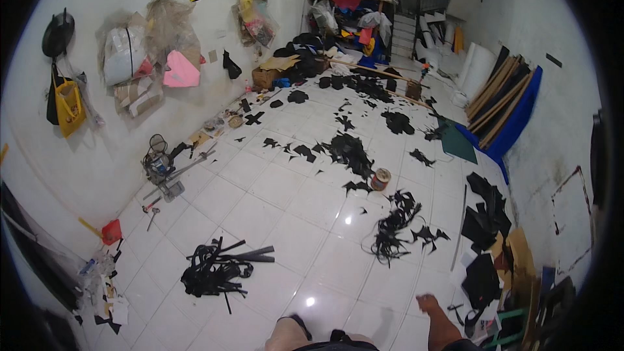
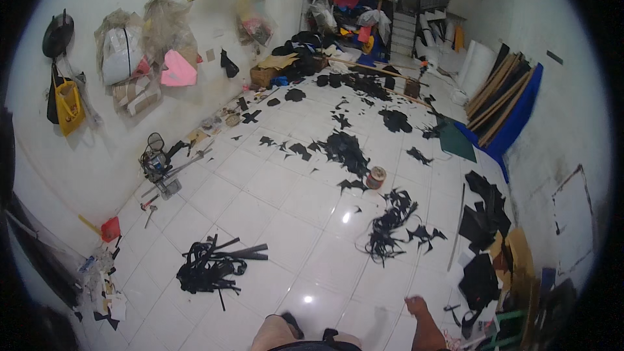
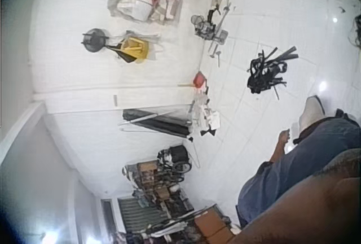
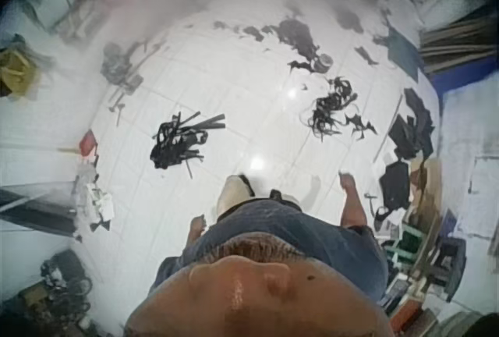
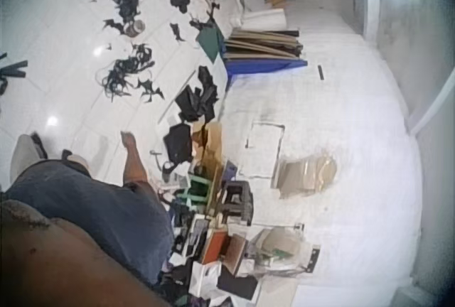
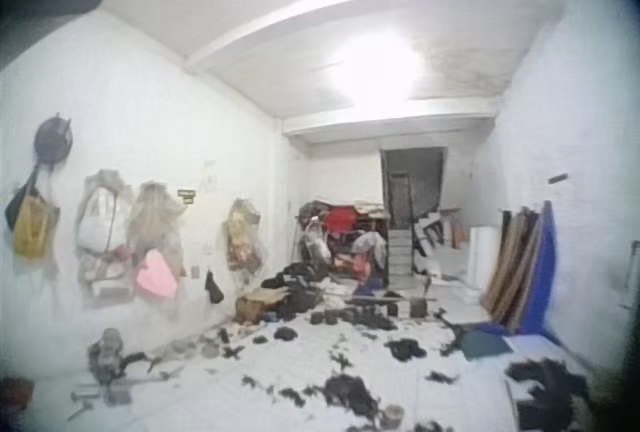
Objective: The person gathers and stacks black fabric pieces from the floor by hand.
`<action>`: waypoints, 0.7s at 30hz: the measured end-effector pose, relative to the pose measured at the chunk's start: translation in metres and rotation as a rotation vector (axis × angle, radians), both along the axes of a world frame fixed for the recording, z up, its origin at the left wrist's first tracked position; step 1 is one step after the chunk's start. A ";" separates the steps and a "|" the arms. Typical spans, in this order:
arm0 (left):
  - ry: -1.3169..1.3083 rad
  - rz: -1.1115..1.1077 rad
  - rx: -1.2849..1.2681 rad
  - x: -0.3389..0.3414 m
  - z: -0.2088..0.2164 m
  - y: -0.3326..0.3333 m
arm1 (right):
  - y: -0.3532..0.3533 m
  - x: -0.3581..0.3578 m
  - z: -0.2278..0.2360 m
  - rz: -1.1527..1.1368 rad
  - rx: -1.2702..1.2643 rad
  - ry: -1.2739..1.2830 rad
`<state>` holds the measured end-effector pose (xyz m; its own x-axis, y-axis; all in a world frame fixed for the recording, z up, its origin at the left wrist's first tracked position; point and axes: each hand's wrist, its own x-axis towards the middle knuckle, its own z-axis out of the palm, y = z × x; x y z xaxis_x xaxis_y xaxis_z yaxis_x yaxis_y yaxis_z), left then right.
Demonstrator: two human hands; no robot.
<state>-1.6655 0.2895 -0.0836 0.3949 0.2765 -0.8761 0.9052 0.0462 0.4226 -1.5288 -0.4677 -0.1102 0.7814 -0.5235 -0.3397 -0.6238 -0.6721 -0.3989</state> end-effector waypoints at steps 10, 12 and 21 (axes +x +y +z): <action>-0.119 -0.342 -0.046 0.272 -0.054 0.132 | 0.256 0.365 0.044 0.117 0.523 0.046; -0.112 -0.281 0.032 0.372 -0.046 0.169 | 0.260 0.346 0.000 0.120 0.446 0.176; -0.431 0.180 0.307 0.791 0.084 0.159 | 0.243 0.428 0.007 -0.192 0.785 0.654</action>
<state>-0.8748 0.4486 0.0007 0.6226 0.5895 -0.5147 0.6367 0.0008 0.7711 -1.1006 -0.2251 -0.1031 0.2487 -0.0680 -0.9662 -0.9448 -0.2365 -0.2266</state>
